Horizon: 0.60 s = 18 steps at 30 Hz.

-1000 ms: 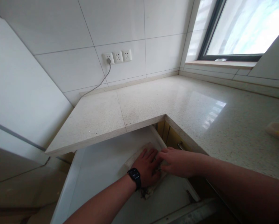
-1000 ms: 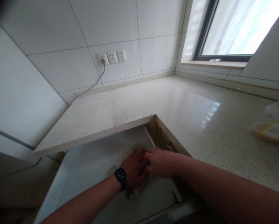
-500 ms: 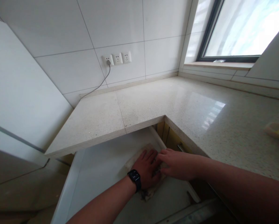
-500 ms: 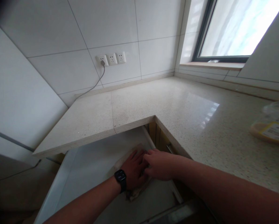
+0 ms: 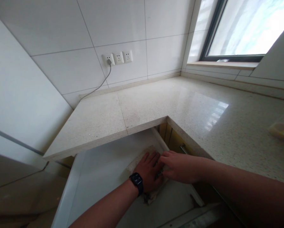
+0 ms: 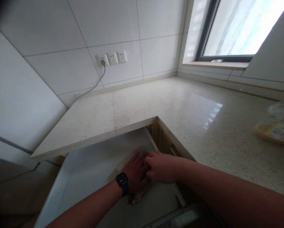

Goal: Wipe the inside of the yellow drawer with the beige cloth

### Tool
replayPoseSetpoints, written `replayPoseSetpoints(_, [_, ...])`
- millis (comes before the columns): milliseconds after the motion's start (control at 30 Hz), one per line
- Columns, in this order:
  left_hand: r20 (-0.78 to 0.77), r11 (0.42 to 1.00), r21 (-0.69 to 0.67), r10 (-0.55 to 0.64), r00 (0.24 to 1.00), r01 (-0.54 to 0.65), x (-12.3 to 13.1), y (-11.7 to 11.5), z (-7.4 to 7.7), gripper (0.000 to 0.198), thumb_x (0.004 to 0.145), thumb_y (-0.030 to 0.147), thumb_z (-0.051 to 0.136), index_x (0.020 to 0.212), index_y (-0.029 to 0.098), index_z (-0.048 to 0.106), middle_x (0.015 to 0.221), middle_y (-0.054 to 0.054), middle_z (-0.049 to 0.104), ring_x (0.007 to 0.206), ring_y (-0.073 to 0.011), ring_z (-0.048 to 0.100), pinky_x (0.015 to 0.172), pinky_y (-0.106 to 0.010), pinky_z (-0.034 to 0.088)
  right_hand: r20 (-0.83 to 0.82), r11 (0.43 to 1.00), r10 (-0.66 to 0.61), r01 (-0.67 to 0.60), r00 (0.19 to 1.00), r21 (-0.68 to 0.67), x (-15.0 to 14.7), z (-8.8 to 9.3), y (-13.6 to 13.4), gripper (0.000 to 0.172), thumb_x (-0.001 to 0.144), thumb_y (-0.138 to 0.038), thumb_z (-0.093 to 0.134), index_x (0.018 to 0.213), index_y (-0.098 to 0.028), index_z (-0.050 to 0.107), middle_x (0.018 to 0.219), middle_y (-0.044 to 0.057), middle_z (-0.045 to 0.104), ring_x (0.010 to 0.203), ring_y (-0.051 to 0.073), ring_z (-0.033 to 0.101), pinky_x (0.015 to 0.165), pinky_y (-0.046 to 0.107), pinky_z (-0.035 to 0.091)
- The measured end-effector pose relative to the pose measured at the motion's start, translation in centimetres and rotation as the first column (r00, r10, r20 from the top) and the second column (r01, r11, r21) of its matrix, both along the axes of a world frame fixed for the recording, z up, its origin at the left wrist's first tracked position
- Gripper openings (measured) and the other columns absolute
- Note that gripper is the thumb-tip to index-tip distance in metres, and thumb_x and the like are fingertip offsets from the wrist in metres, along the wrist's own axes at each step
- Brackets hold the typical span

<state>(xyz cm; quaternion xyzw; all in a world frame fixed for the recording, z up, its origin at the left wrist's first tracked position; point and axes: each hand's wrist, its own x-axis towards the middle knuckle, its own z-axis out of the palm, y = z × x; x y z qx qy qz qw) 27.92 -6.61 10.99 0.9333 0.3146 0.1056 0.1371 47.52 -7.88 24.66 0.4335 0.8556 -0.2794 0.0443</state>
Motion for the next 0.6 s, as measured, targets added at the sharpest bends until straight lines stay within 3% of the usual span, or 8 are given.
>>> replayPoseSetpoints(600, [-0.010,1.000,0.004,-0.007,1.000,0.007,0.27,-0.19,0.68,0.072,0.097,0.054,0.044,0.161,0.027,0.024,0.163,-0.009,0.034,0.153,-0.0290,0.022,0.126,-0.056,0.013,0.002,1.000,-0.001,0.001,1.000,-0.012,-0.20,0.11,-0.10,0.026,0.085,-0.029,0.057,0.105,-0.015,0.066,0.115,0.015,0.063,0.109,0.030,0.059,0.098,0.047,0.045])
